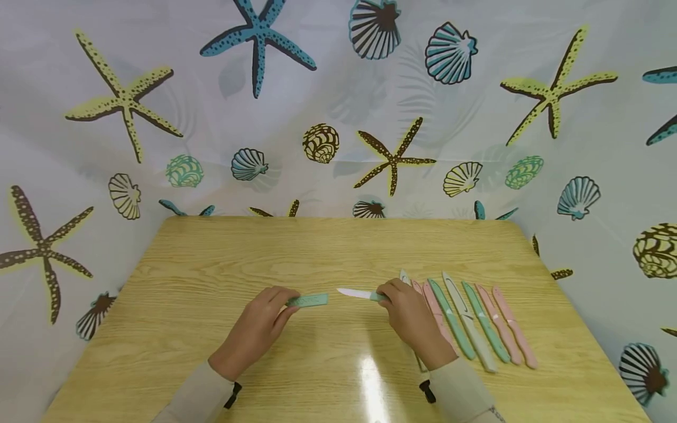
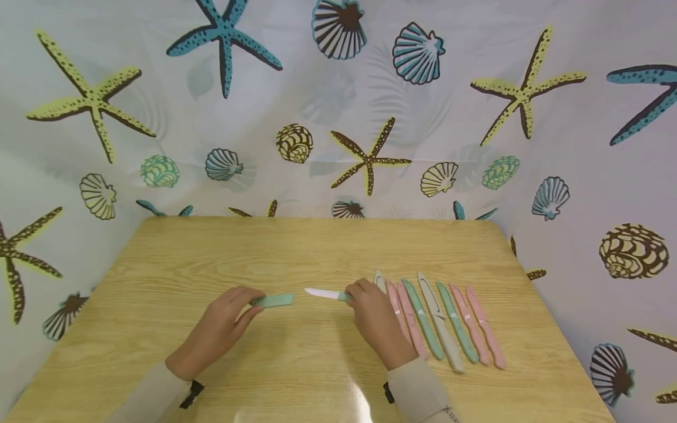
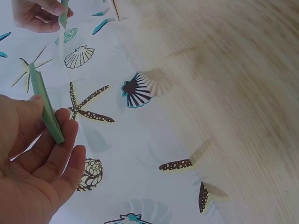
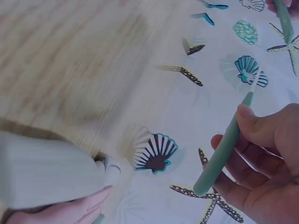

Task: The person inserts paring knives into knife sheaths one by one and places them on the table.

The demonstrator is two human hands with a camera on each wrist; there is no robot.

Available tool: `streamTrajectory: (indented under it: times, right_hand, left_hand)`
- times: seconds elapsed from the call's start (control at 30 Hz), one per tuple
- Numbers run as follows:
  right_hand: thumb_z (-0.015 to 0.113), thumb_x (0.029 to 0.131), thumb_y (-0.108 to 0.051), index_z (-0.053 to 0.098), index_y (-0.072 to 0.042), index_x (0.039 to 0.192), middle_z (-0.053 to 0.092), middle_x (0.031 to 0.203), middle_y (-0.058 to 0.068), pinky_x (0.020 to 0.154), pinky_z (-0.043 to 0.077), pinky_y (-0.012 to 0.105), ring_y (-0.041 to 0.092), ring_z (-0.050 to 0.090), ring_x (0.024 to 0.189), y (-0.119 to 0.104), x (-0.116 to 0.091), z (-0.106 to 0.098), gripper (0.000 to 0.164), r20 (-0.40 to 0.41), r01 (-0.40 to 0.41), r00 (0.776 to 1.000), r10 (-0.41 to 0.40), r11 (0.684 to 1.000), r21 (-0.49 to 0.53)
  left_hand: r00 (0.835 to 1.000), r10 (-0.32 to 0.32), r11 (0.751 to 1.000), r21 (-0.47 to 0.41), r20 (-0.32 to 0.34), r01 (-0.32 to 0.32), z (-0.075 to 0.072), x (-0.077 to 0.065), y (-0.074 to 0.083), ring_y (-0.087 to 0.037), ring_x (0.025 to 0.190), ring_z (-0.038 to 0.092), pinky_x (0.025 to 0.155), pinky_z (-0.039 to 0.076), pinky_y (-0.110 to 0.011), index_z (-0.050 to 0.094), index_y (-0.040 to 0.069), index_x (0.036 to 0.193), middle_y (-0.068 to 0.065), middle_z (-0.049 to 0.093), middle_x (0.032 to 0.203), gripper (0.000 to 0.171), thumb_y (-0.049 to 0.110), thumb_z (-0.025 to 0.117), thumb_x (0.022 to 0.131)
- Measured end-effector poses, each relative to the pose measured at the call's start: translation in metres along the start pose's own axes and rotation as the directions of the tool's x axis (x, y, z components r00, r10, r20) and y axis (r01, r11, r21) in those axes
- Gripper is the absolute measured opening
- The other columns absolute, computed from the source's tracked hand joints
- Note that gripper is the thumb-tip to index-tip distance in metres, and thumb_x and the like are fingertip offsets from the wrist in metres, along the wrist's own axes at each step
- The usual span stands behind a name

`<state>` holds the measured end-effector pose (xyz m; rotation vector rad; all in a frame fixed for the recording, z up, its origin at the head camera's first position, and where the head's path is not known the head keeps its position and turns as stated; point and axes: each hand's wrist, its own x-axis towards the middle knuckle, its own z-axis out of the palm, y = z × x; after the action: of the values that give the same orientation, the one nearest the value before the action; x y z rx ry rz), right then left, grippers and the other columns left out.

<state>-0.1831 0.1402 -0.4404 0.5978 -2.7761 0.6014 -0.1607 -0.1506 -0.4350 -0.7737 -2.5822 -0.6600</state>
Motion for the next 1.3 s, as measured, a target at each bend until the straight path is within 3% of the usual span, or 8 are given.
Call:
streamTrajectory:
  times: [0.3,0.6,0.83,1.03,1.3]
  right_hand:
    - [0.071,0.084,-0.003,0.069,-0.003,0.098,0.063,0.098,0.004,0.071,0.055,0.026,0.016,0.063,0.086,-0.013,-0.014,-0.010,0.014,-0.005,0.059,0.998,-0.059,0.998,0.029]
    - [0.074,0.081,-0.001,0.070,-0.004,0.094,0.063,0.095,0.005,0.071,0.055,0.026,0.017,0.063,0.084,-0.019,-0.015,-0.011,0.014,-0.095,0.120,0.989,-0.117,0.992,0.034]
    - [0.075,0.079,-0.001,0.070,-0.004,0.093,0.064,0.095,0.007,0.072,0.056,0.028,0.020,0.064,0.085,-0.020,-0.016,-0.008,0.016,-0.119,0.145,0.983,-0.143,0.989,0.006]
    - [0.076,0.078,-0.001,0.070,-0.004,0.093,0.064,0.097,0.007,0.073,0.056,0.029,0.021,0.063,0.086,-0.021,-0.018,-0.008,0.016,-0.116,0.140,0.983,-0.142,0.990,-0.020]
    - [0.076,0.078,-0.002,0.069,-0.006,0.093,0.063,0.097,0.003,0.076,0.055,0.026,0.018,0.061,0.089,-0.032,-0.018,-0.002,0.018,-0.047,0.144,0.988,-0.145,0.989,-0.032]
  left_hand:
    - [1.000,0.006,1.000,-0.024,0.013,-0.005,0.002,0.001,0.002,-0.015,0.098,0.061,0.074,0.054,-0.026,0.064,0.011,0.111,-0.001,0.064,0.107,0.022,0.010,0.068,0.089]
    - [1.000,0.018,1.000,-0.015,0.001,-0.018,0.004,0.001,0.003,-0.014,0.096,0.062,0.073,0.054,-0.025,0.065,0.012,0.110,0.000,0.064,0.105,0.022,0.010,0.069,0.088]
    - [1.000,0.013,1.000,-0.021,0.007,-0.013,0.005,0.001,0.003,-0.014,0.095,0.062,0.074,0.055,-0.025,0.066,0.011,0.111,0.000,0.064,0.105,0.023,0.010,0.069,0.088]
    - [0.999,0.025,1.000,0.005,0.022,-0.025,0.008,0.000,0.005,-0.013,0.093,0.061,0.074,0.054,-0.023,0.067,0.010,0.109,-0.001,0.064,0.104,0.022,0.009,0.070,0.087]
    - [0.996,0.076,0.997,0.000,0.047,-0.076,0.018,0.000,0.012,-0.015,0.096,0.061,0.079,0.054,-0.025,0.065,0.008,0.109,-0.002,0.064,0.106,0.021,0.010,0.068,0.088]
